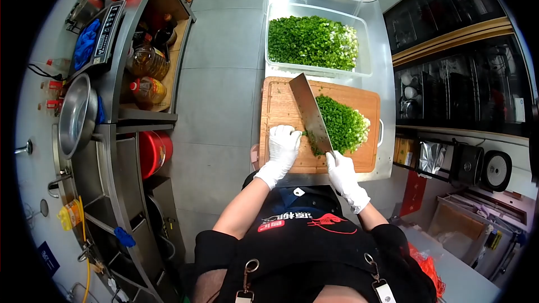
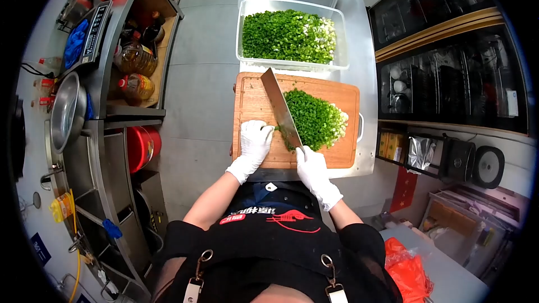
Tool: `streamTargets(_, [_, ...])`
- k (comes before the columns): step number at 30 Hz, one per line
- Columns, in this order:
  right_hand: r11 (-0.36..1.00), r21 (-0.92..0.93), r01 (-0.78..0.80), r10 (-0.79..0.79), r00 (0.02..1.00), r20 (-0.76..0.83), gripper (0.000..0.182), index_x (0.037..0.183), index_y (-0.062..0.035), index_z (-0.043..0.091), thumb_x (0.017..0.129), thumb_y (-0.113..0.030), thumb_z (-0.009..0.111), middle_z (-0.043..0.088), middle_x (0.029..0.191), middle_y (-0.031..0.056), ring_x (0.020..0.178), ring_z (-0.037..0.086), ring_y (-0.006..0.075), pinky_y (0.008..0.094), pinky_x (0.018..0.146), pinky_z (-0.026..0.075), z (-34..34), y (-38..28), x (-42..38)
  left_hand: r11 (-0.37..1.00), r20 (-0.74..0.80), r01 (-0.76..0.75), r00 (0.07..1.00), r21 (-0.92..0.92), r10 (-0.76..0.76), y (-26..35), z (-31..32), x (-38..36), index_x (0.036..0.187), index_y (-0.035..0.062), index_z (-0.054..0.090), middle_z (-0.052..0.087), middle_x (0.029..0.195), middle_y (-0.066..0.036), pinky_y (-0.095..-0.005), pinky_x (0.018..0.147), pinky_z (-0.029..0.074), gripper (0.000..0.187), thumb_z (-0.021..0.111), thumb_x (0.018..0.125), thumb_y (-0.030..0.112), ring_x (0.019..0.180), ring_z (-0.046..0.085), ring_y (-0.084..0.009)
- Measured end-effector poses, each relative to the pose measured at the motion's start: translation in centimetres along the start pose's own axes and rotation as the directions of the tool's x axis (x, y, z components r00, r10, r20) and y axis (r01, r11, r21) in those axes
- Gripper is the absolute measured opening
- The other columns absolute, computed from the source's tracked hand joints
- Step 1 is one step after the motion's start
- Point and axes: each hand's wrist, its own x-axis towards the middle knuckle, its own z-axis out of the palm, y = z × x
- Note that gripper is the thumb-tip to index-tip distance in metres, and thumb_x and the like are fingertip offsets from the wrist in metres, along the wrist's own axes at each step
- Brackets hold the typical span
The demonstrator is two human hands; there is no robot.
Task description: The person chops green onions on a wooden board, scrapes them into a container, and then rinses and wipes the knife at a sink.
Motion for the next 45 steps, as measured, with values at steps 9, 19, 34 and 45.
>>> streamTargets(9, [0.994,-0.108,0.002,-0.004,1.0,-0.022,0.025,0.09,-0.0001,0.063,0.096,-0.021,0.051,0.064,0.076,0.0258,0.075,0.063,0.0435,0.0496,0.07,0.05,2.3,-1.1,1.5,0.999,0.034,-0.042,0.999,-0.004,0.042,-0.4,-0.2,0.0,0.082,0.0115,0.065,0.057,0.081,-0.005,-0.0405,0.078,0.04,0.005,0.066,0.079,0.015,0.083,0.055,-0.0245])
streamTargets(19, [0.985,-0.165,0.055,-0.054,0.998,0.009,0.025,0.087,-0.0017,0.062,0.096,-0.023,0.052,0.064,0.074,0.0247,0.071,0.063,0.0435,0.0513,0.067,0.05,1.9,0.1,0.2,1.0,0.022,0.002,1.0,-0.019,-0.001,-0.3,-0.1,-0.1,0.082,0.0121,0.066,0.057,0.081,-0.004,-0.0404,0.078,0.04,0.005,0.066,0.079,0.016,0.083,0.055,-0.0243])
streamTargets(34, [0.996,-0.055,0.068,-0.07,0.997,-0.043,0.022,0.088,-0.0013,0.062,0.095,-0.021,0.053,0.063,0.073,0.0252,0.07,0.062,0.044,0.0509,0.064,0.049,1.6,-0.2,0.1,0.999,-0.021,-0.004,1.0,-0.04,0.003,-0.4,-0.2,-0.7,0.086,0.0126,0.067,0.056,0.081,-0.003,-0.0401,0.077,0.04,0.008,0.065,0.077,0.013,0.083,0.055,-0.0235])
streamTargets(45, [0.996,-0.072,0.058,-0.064,0.994,-0.083,0.027,0.088,0.003,0.063,0.096,-0.02,0.052,0.063,0.075,0.0267,0.073,0.062,0.0452,0.0502,0.065,0.048,3.3,-0.8,2.0,0.999,0.082,-0.018,0.996,-0.04,0.021,-0.7,-1.1,-0.2,0.082,0.013,0.067,0.058,0.081,-0.004,-0.0396,0.079,0.04,0.006,0.066,0.076,0.015,0.084,0.055,-0.0239])
